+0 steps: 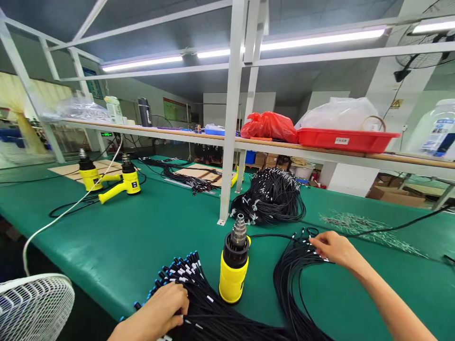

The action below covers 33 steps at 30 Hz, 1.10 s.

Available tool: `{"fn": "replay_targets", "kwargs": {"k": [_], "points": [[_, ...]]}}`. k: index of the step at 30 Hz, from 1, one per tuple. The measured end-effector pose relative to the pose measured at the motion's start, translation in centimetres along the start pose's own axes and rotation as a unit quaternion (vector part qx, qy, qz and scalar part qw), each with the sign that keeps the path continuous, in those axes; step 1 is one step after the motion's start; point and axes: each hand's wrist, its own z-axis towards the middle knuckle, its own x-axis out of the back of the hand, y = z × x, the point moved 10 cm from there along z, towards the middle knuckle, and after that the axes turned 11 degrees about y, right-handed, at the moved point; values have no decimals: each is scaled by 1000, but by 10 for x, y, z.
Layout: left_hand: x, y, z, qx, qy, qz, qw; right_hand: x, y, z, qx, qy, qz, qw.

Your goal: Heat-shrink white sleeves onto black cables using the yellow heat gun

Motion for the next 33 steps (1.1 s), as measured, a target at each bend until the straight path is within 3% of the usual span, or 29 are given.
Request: {"fn": "replay_targets", "kwargs": {"k": [3,5,8,13,15,19,21,26,29,33], "points": [[38,15,-3,-51,46,-10,998,-4,-19,-1,1,-67,17,998],[68,34,-4,-101,66,-17,993,6,-46,-6,26,-70,18,997],[113,73,-3,-172,94,-10,981,25,-106,-28,88,-60,49,993],[178,139,5,-265,143,30,953,39,-200,-93,184,-108,157,964],[198,157,12,-288,158,39,944,37,-222,-113,211,-136,168,953],[233,172,29,-298,195,-17,934,14,-241,-131,217,-255,190,923],[246,174,36,-294,214,-52,930,12,-244,-120,188,-255,245,916],[261,172,49,-269,257,-68,926,27,-242,-79,160,-132,295,933],[260,163,55,-248,273,-67,927,32,-243,-68,182,-96,257,944],[245,149,66,-226,248,-100,937,27,-241,-59,195,-73,208,956]]}}
